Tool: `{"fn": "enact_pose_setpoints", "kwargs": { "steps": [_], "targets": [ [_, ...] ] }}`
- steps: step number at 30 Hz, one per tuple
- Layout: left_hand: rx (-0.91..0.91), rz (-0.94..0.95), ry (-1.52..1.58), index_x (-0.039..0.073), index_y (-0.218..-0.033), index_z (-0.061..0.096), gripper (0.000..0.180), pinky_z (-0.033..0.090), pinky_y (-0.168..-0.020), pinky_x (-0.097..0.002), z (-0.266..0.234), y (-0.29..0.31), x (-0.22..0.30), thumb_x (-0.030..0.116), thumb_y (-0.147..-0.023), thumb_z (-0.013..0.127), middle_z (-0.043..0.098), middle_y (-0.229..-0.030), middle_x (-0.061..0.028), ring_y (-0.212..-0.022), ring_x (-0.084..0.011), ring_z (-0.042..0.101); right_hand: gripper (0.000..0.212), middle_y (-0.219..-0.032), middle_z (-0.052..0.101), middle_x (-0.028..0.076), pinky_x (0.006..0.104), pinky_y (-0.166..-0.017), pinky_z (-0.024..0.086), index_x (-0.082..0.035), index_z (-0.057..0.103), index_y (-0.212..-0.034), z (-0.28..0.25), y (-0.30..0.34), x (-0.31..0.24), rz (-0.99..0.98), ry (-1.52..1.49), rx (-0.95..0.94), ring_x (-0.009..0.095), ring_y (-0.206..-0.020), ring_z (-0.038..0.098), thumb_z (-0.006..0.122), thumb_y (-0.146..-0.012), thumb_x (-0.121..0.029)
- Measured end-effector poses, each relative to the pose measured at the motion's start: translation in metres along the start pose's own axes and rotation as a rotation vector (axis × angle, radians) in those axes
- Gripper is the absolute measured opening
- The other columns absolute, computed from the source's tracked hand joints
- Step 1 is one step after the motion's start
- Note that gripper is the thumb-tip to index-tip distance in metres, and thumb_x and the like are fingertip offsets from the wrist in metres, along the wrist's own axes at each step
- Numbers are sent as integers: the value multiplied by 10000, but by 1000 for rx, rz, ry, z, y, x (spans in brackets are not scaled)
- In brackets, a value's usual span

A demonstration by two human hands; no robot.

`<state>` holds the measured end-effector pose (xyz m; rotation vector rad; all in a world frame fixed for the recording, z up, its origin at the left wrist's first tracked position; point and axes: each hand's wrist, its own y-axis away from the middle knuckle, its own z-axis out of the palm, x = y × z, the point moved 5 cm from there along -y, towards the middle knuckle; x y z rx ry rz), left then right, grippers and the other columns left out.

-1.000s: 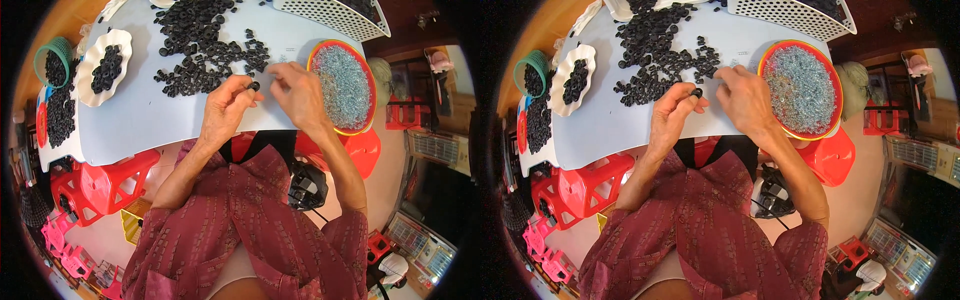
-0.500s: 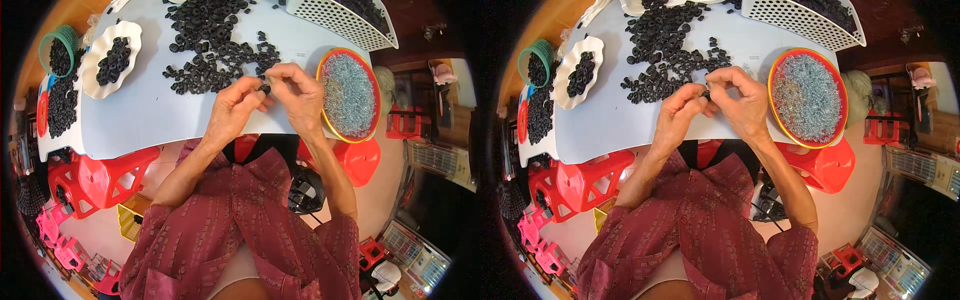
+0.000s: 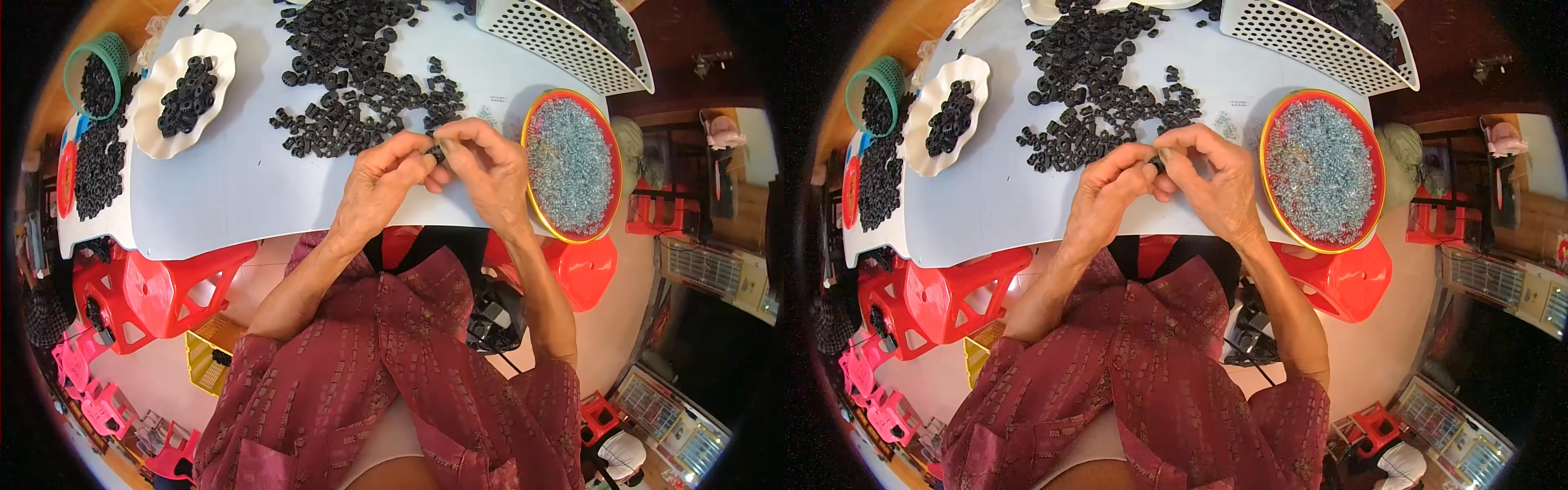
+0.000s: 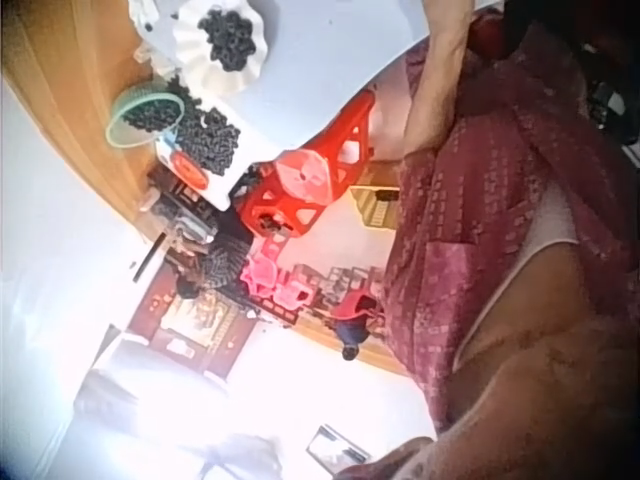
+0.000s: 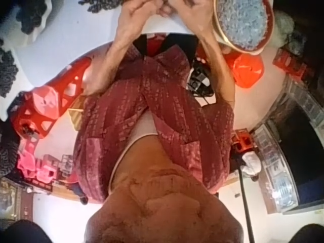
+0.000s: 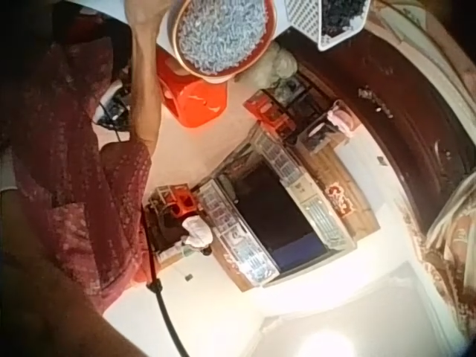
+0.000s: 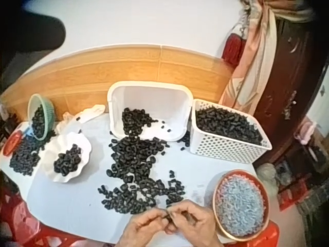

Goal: Assembling small black plastic components by hand on a white table.

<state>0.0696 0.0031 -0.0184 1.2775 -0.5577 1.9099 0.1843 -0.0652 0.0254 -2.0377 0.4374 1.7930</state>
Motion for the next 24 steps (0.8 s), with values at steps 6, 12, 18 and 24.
{"fn": "enact_pose_setpoints", "kwargs": {
  "steps": [6, 12, 18, 24],
  "targets": [
    [47, -47, -46, -32, -1026, 582, 174, 485, -700, -251, -3, 7, 7, 66, -894, 526, 667, -801, -93, -717, -111, 602, 147, -727, 644, 17, 230, -620, 477, -14, 658, -970, -12, -52, -12, -155, 318, 77, 68, -670, 589, 594, -859, -86],
    [21, -21, -35, -36, -1033, 564, 168, 481, -703, -245, -1, 5, 4, 56, -894, 542, 673, -809, -104, -715, -104, 602, 177, -768, 682, 129, 276, -642, 516, -12, 655, -972, -21, -115, 6, -230, 728, -78, 166, -674, 651, 617, -815, -85],
    [6, -87, 157, -38, -1079, 562, 209, 495, -739, -280, -6, 4, 1, 83, -912, 531, 672, -863, -130, -748, -138, 609, 168, -758, 678, 148, 310, -628, 520, 5, 661, -903, -9, -136, 8, -231, 1021, -288, 215, -669, 662, 645, -764, -89],
    [14, -70, 325, -48, -1108, 551, 255, 502, -749, -302, -9, 2, -5, 121, -917, 538, 666, -882, -141, -760, -167, 620, 154, -745, 659, 26, 239, -590, 469, -1, 681, -890, -14, -87, 3, 32, 404, -175, 77, -652, 572, 662, -789, -117]
  ]
}}
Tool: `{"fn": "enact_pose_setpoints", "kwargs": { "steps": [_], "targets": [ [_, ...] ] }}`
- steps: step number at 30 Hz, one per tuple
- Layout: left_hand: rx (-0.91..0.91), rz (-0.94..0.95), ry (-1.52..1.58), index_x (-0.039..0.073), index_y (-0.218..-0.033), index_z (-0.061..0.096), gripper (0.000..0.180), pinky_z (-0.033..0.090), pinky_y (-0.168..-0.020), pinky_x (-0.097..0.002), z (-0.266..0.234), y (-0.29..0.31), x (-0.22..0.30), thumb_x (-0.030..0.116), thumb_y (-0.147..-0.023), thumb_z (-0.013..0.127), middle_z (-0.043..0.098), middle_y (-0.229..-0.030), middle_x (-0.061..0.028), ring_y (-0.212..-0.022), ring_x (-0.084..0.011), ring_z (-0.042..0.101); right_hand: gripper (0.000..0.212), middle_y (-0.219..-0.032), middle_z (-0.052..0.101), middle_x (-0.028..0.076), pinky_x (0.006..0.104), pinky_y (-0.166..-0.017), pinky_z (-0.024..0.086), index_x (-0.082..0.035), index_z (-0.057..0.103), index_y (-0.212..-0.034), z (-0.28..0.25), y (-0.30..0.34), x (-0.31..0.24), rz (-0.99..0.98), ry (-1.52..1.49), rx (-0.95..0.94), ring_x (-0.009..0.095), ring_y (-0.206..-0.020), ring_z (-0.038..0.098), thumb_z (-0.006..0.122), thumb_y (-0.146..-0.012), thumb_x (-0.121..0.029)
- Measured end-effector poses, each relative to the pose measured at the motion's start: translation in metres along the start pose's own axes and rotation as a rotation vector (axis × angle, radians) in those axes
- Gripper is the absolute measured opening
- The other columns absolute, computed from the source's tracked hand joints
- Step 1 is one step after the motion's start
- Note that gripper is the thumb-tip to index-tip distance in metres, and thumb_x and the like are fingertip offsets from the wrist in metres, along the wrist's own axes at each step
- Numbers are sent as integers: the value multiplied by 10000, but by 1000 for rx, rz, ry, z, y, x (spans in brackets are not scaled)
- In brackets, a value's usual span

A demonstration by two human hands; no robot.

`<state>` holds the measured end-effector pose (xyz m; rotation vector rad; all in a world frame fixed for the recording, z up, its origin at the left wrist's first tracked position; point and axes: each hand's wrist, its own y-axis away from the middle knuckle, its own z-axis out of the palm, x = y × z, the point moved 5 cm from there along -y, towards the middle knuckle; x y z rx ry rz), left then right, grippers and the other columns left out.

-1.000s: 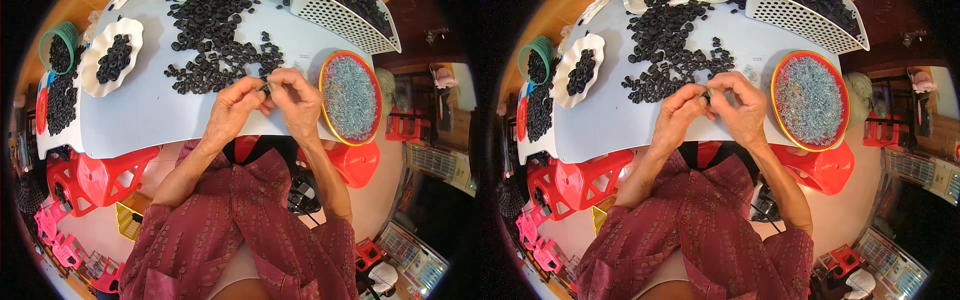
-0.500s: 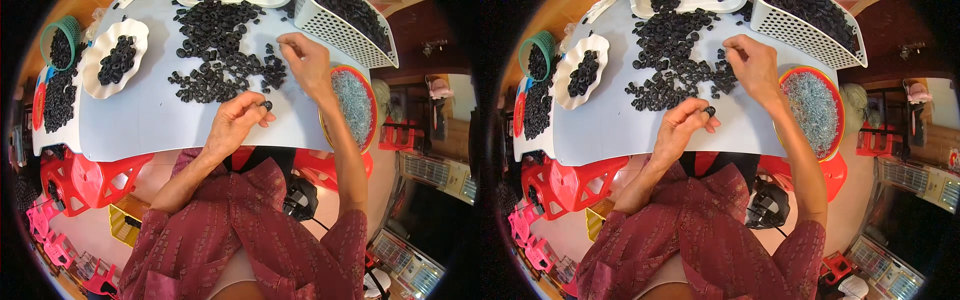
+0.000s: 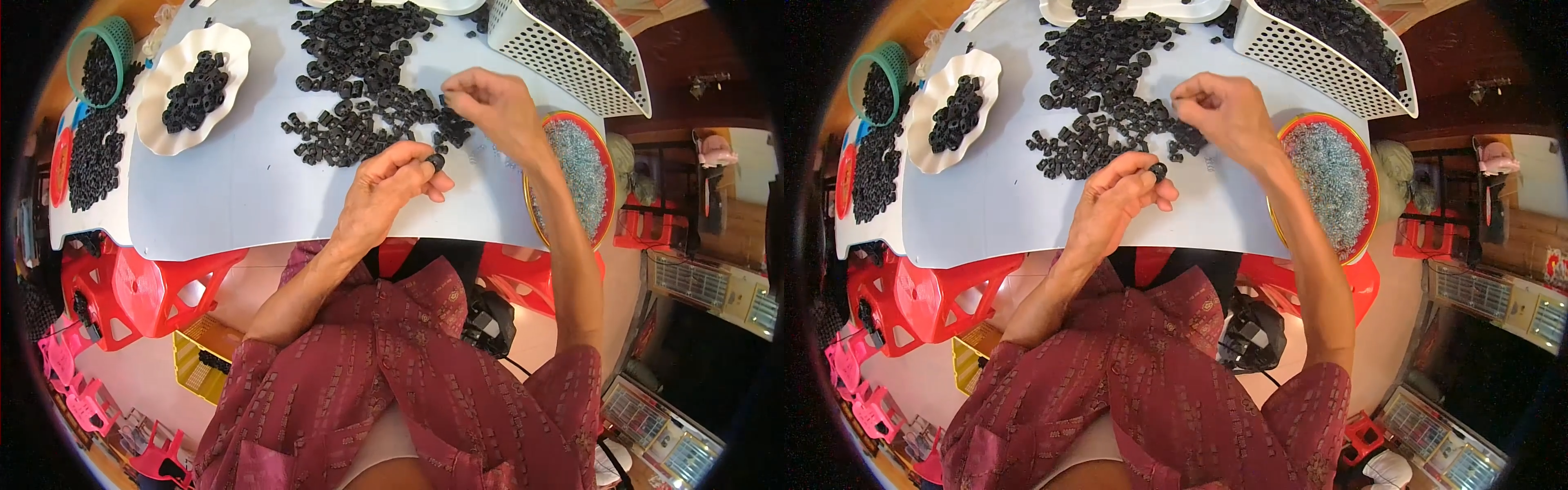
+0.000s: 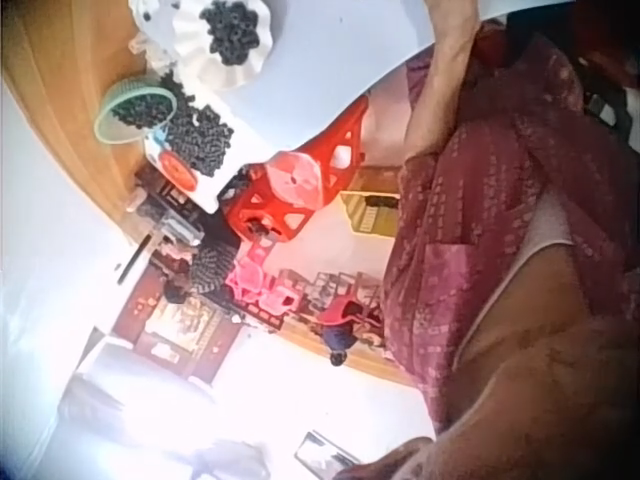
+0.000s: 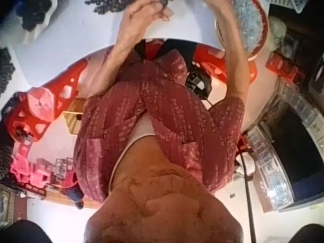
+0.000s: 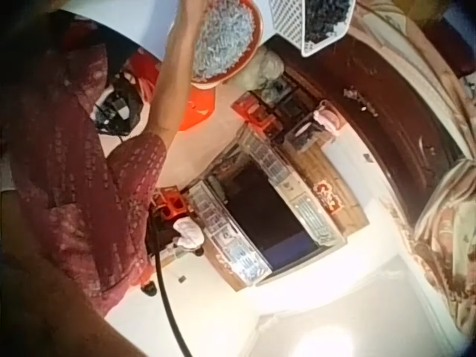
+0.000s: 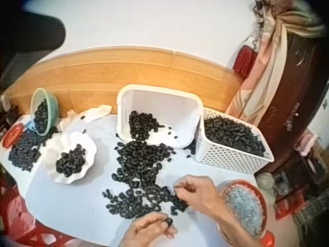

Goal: Assembling small black plastic components by hand on a white table.

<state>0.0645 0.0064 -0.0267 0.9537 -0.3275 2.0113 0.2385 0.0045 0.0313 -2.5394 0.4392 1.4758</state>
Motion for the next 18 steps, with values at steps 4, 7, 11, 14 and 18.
{"fn": "enact_pose_setpoints", "kwargs": {
  "steps": [4, 7, 11, 14, 18],
  "targets": [
    [10, 12, -29, -50, -1109, 551, 263, 502, -748, -303, -2, 0, -1, 128, -915, 541, 665, -878, -139, -765, -169, 621, 141, -792, 636, -20, 188, -629, 452, -19, 658, -953, 12, 42, -5, 82, -298, -5, 31, -689, 544, 649, -817, -56],
    [14, 52, -44, -52, -1108, 553, 261, 502, -744, -296, 2, 0, 2, 123, -914, 542, 664, -883, -140, -771, -171, 621, 159, -823, 638, -9, 201, -674, 468, -13, 640, -995, 22, 62, -11, 58, -396, 32, 42, -720, 559, 623, -838, -31],
    [-20, 71, -58, -49, -1111, 557, 257, 504, -746, -292, 3, -1, 1, 119, -917, 542, 662, -884, -137, -779, -170, 622, 143, -834, 641, 10, 220, -689, 484, 1, 636, -998, 25, 74, -9, 18, -456, 91, 57, -740, 575, 618, -857, -17],
    [-2, 58, -145, -45, -1109, 563, 248, 506, -748, -291, 4, -1, -1, 115, -921, 540, 660, -886, -134, -786, -167, 622, 134, -824, 640, 13, 216, -672, 483, 3, 637, -993, 26, 76, -5, -5, -488, 127, 60, -730, 575, 624, -860, -16],
    [-12, 83, -215, -44, -1101, 568, 240, 504, -746, -281, 4, -2, -1, 111, -920, 547, 663, -881, -129, -786, -154, 619, 112, -799, 632, 11, 210, -640, 481, 4, 643, -975, 28, 82, -10, -38, -581, 140, 60, -700, 568, 627, -867, -23]
  ]
}}
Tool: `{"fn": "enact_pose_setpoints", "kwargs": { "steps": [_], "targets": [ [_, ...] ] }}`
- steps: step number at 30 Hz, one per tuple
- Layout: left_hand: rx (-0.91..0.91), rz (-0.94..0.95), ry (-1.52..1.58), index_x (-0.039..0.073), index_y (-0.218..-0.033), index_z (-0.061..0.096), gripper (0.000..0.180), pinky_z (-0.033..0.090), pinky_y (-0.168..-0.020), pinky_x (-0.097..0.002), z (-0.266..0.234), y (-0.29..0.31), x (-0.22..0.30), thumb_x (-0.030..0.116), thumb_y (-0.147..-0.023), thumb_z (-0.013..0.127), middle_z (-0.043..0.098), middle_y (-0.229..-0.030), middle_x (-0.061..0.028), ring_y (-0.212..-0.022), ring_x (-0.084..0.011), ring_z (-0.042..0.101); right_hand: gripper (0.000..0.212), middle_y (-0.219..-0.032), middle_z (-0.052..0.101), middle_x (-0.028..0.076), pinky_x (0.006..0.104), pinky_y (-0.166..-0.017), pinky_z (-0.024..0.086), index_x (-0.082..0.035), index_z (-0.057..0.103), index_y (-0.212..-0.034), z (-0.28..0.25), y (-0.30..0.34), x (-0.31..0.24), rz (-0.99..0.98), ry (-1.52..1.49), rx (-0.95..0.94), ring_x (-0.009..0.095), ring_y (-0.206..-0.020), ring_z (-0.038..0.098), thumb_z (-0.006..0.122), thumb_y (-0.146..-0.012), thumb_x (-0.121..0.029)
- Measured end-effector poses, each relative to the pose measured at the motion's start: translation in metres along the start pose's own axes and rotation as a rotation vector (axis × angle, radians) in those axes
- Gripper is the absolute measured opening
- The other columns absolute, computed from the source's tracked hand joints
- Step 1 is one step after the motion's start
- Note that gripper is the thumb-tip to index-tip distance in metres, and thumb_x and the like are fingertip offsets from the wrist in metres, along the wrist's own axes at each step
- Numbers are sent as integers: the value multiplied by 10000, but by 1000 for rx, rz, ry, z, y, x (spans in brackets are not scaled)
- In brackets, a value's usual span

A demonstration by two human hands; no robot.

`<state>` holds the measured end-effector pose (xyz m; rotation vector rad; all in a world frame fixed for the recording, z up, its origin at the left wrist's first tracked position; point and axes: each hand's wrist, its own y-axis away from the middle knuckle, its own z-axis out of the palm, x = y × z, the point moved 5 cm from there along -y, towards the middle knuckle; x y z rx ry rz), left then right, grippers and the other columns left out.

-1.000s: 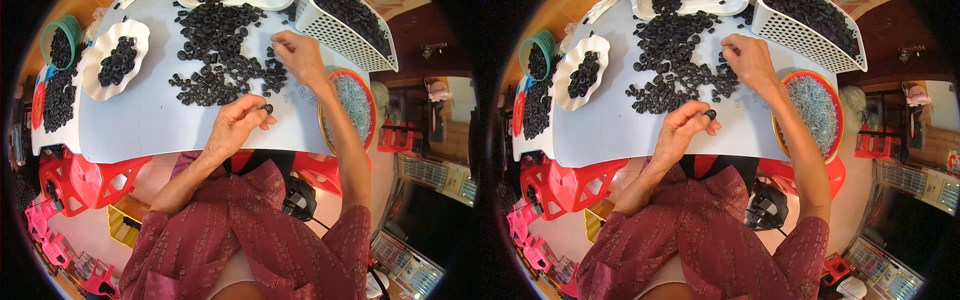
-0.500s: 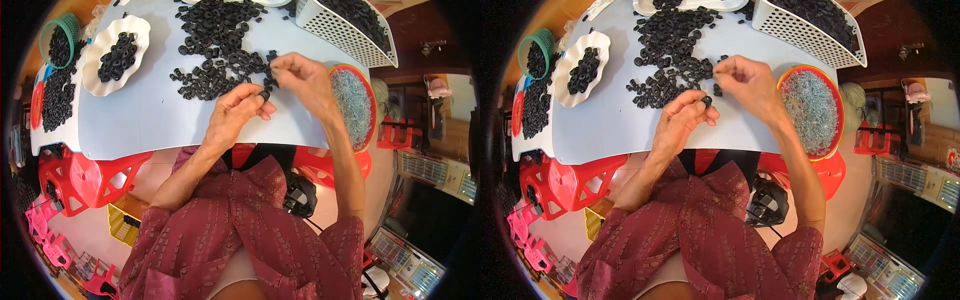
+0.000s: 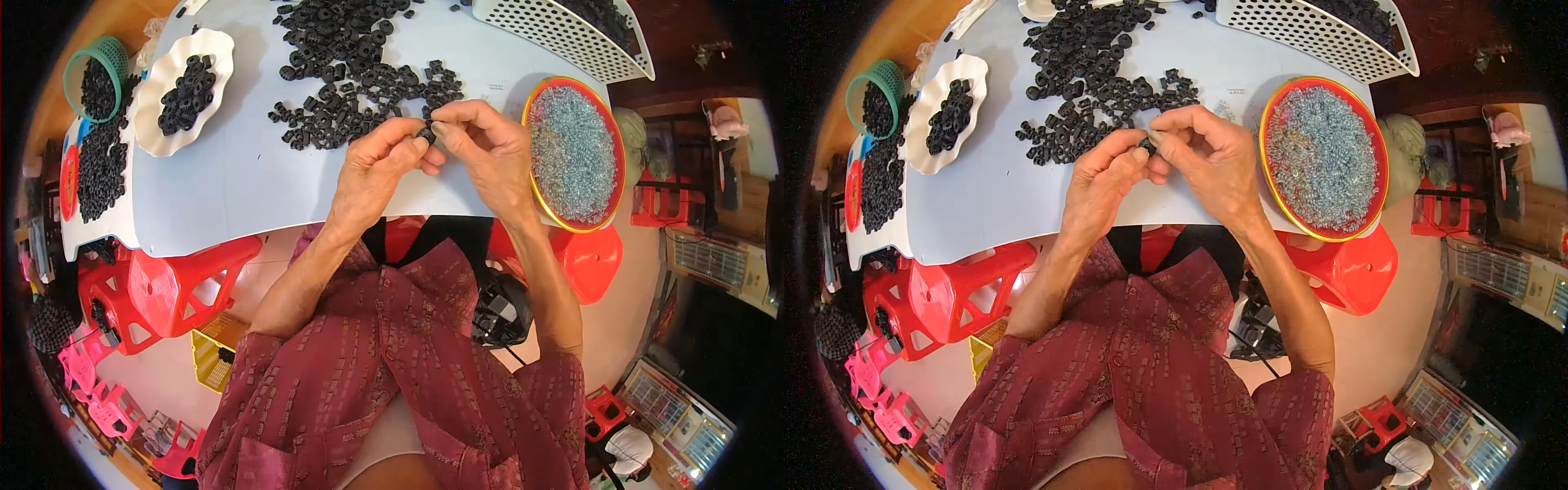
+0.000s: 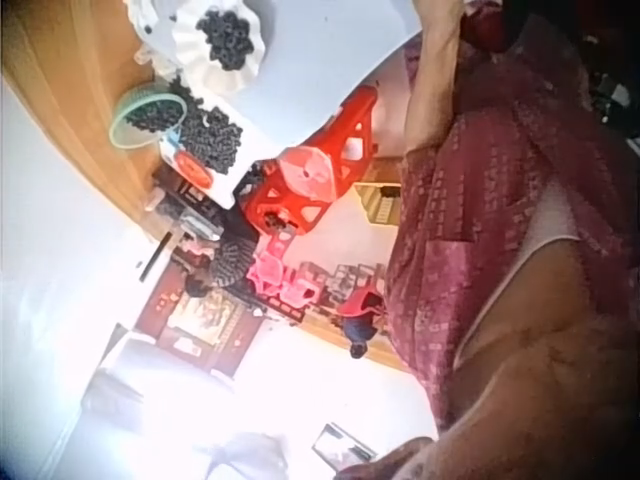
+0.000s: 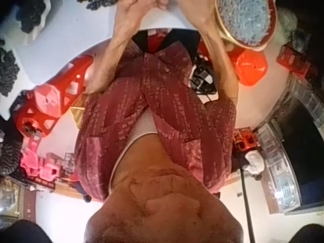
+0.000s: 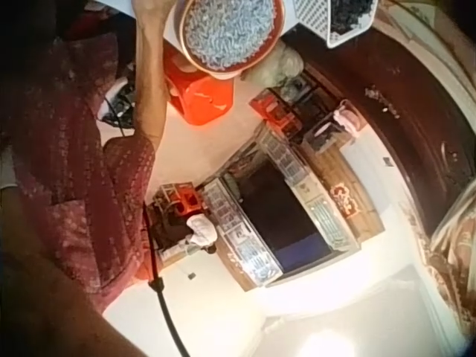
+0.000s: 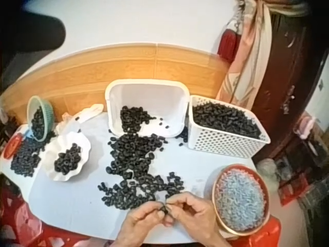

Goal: Assembling small black plastic components by hand on a white table.

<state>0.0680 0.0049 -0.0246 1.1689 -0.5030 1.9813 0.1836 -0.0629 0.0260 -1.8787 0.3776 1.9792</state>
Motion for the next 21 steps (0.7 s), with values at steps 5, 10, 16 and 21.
{"fn": "enact_pose_setpoints", "kwargs": {
  "steps": [5, 10, 16, 21],
  "targets": [
    [-15, 20, -118, -41, -1085, 570, 218, 498, -736, -268, 2, 1, 3, 98, -919, 550, 665, -862, -118, -778, -139, 615, 122, -782, 624, 10, 215, -634, 485, 15, 643, -988, -3, 3, 2, -72, 114, 42, 64, -689, 571, 614, -878, -29],
    [-24, 50, -151, -41, -1082, 569, 208, 497, -725, -262, 3, 1, 3, 92, -924, 540, 663, -846, -111, -762, -133, 613, 143, -788, 633, 21, 221, -649, 488, 8, 643, -1016, -6, 6, 2, -37, 152, 17, 69, -698, 576, 598, -884, -23],
    [-11, 45, -170, -40, -1069, 579, 203, 497, -718, -262, 5, 1, 4, 95, -928, 523, 659, -854, -102, -757, -128, 609, 126, -767, 628, 22, 225, -654, 488, 19, 639, -995, -6, 8, 2, -99, 214, 63, 72, -701, 575, 588, -881, 1],
    [-44, 75, -252, -38, -1052, 582, 203, 495, -702, -263, 8, 2, 8, 109, -930, 513, 654, -843, -90, -749, -123, 597, 132, -902, 635, 28, 206, -715, 474, 4, 653, -1002, -5, 12, 9, -153, 72, 35, 69, -792, 575, 594, -884, 1]
  ]
}}
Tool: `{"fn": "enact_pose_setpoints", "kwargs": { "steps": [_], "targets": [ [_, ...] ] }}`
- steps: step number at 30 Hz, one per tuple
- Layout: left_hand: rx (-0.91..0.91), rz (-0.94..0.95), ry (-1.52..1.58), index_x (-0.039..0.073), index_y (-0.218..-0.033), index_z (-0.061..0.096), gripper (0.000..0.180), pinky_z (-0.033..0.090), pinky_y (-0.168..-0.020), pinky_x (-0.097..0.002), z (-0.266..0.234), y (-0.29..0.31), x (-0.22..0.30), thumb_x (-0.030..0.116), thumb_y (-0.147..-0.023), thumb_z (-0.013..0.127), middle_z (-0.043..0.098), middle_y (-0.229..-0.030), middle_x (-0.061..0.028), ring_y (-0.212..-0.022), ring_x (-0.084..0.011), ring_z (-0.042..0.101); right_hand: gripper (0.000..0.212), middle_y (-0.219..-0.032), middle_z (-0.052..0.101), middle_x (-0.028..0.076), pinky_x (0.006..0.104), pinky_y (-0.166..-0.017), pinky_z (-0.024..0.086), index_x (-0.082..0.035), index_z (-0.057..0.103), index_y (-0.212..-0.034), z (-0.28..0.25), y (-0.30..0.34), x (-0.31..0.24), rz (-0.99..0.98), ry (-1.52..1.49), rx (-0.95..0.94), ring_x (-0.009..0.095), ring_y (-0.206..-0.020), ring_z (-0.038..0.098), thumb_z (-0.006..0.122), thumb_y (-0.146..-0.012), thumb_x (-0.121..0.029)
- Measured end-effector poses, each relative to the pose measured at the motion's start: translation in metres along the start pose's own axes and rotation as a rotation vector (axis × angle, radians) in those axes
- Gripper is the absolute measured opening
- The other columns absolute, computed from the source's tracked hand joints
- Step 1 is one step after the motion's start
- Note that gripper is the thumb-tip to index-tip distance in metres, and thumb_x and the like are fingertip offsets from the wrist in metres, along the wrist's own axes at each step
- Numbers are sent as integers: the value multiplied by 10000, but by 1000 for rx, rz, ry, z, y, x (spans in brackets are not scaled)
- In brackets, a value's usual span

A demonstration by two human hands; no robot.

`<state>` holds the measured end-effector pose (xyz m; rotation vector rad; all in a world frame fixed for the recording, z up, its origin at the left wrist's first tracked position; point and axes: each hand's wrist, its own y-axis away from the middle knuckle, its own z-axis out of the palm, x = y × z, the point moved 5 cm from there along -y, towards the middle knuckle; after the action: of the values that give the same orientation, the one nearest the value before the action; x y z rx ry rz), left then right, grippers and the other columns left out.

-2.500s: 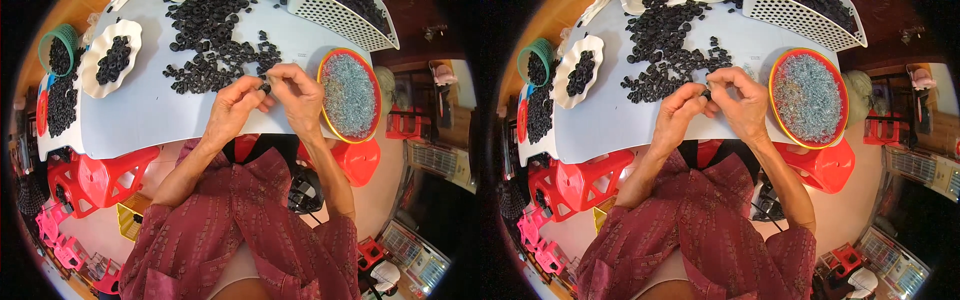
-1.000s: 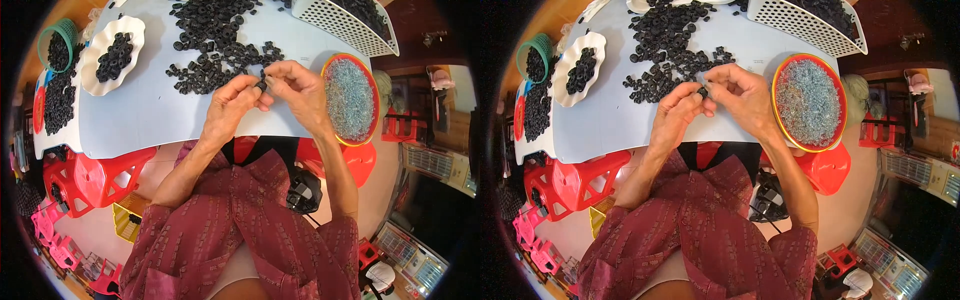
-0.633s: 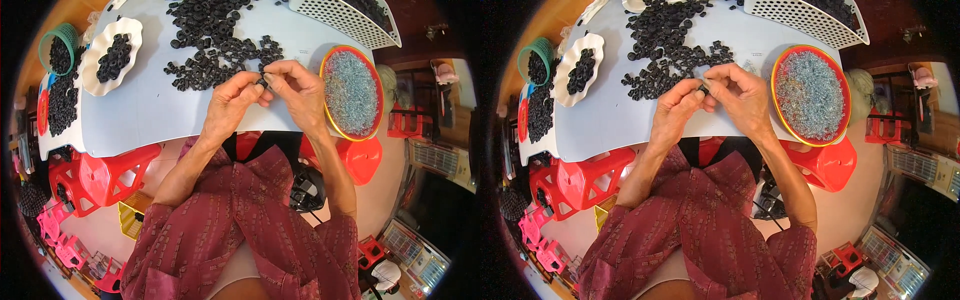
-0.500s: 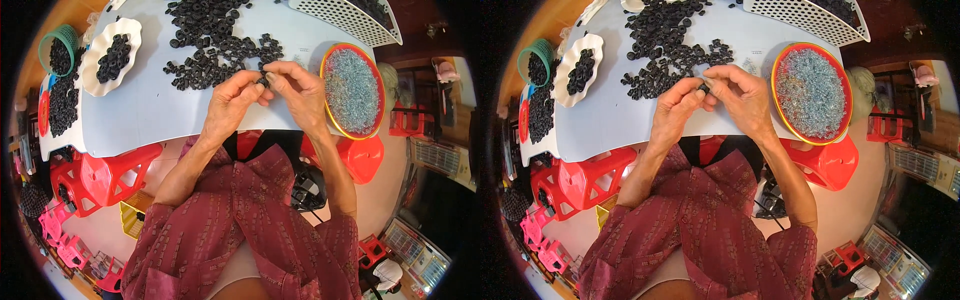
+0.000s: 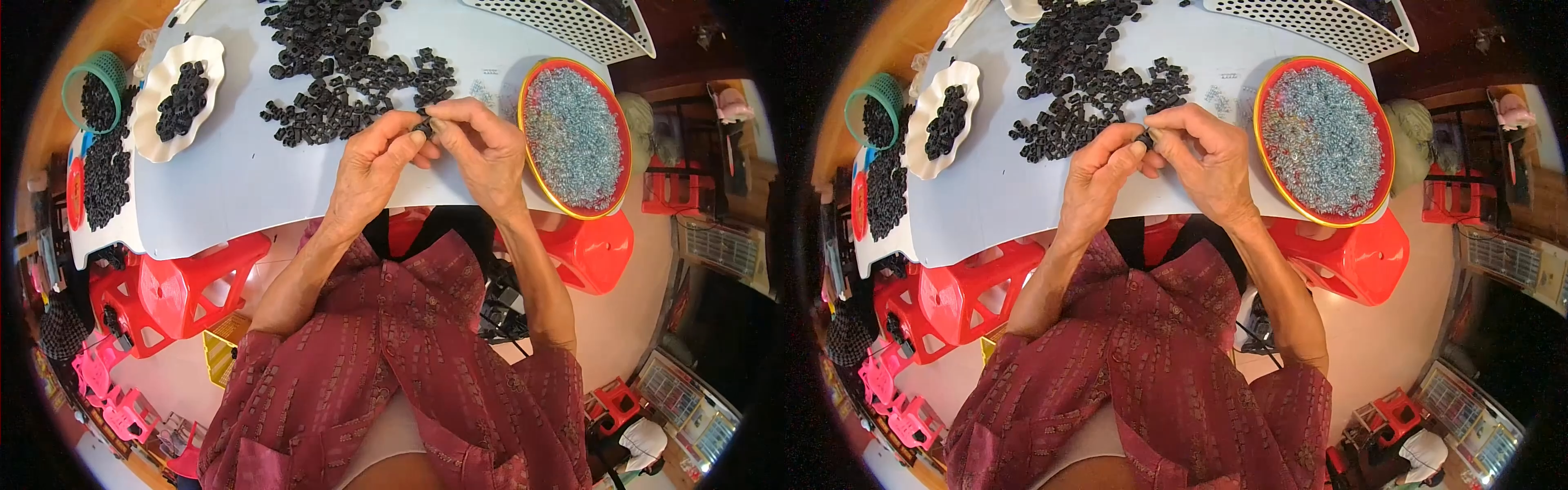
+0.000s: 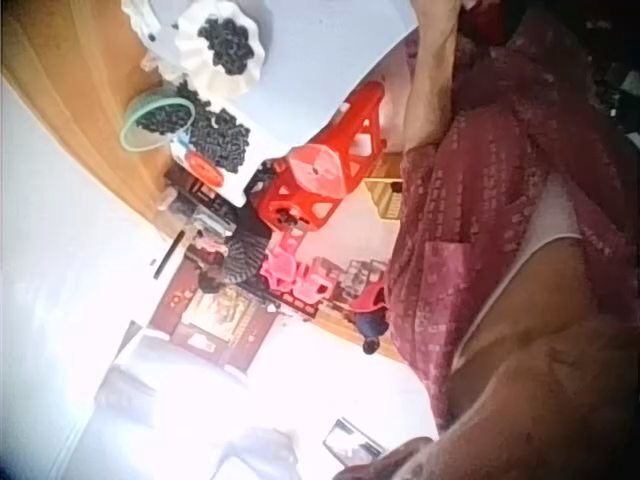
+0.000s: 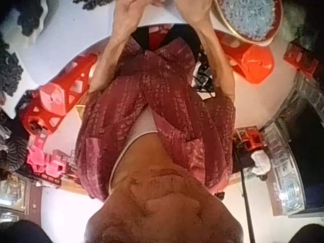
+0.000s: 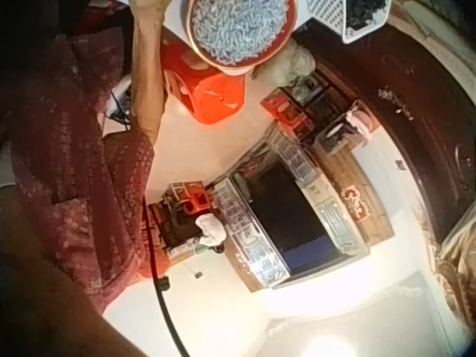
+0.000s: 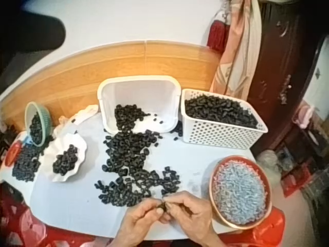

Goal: Assembling small black plastic components by hand on a white table.

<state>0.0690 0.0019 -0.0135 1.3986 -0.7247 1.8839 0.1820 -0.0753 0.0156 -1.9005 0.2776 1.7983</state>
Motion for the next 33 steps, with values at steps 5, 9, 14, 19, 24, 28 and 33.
{"fn": "enact_pose_setpoints", "kwargs": {
  "steps": [5, 9, 14, 19, 24, 28, 33],
  "targets": [
    [11, 22, -123, -30, -1037, 583, 193, 491, -691, -264, 3, 2, 0, 109, -927, 508, 651, -826, -85, -735, -125, 591, 115, -907, 636, 36, 208, -716, 471, 12, 651, -981, -3, 3, 7, -68, 35, 42, 70, -788, 575, 596, -880, 11],
    [96, 123, -397, -25, -1020, 588, 181, 487, -679, -259, 8, 5, 8, 101, -922, 502, 645, -803, -81, -717, -123, 586, 102, -902, 638, 43, 212, -696, 476, 16, 652, -964, -2, 6, 5, -124, 124, 63, 77, -780, 581, 599, -877, 15],
    [49, -137, 67, -27, -972, 590, 146, 479, -628, -265, 6, -2, -4, 62, -903, 498, 639, -763, -81, -668, -115, 580, 122, -879, 658, 84, 237, -682, 498, 10, 651, -941, -5, 4, 2, -194, 251, 96, 126, -763, 629, 613, -827, 38],
    [93, 141, -486, -28, -965, 601, 166, 470, -636, -247, 6, -5, 18, 100, -912, 509, 644, -783, -76, -653, -122, 564, 132, -874, 664, 93, 244, -690, 500, 7, 653, -939, -5, 4, 8, -135, 170, 100, 138, -767, 635, 607, -821, 45],
    [-1, -22, -328, -13, -947, 606, 151, 454, -599, -243, 3, -4, 14, 94, -908, 505, 640, -752, -67, -629, -104, 553, 151, -880, 661, 102, 247, -684, 498, 7, 650, -945, -4, 5, 0, -228, 335, 65, 146, -763, 637, 604, -809, 56],
    [-46, -160, -119, -12, -997, 599, 192, 460, -668, -237, -3, 1, 5, 148, -933, 514, 622, -808, -50, -702, -107, 556, 152, -899, 640, 65, 220, -647, 473, 15, 643, -983, 3, 5, -1, -245, 368, -7, 91, -737, 577, 613, -837, 45],
    [-44, -110, 42, -28, -1018, 597, 202, 477, -677, -254, -7, 2, 0, 134, -933, 512, 619, -832, -61, -722, -126, 576, 279, -894, 636, 80, 254, -671, 493, -17, 636, -1044, 10, 7, -8, -239, 433, 6, 138, -729, 600, 638, -768, 24]
  ]
}}
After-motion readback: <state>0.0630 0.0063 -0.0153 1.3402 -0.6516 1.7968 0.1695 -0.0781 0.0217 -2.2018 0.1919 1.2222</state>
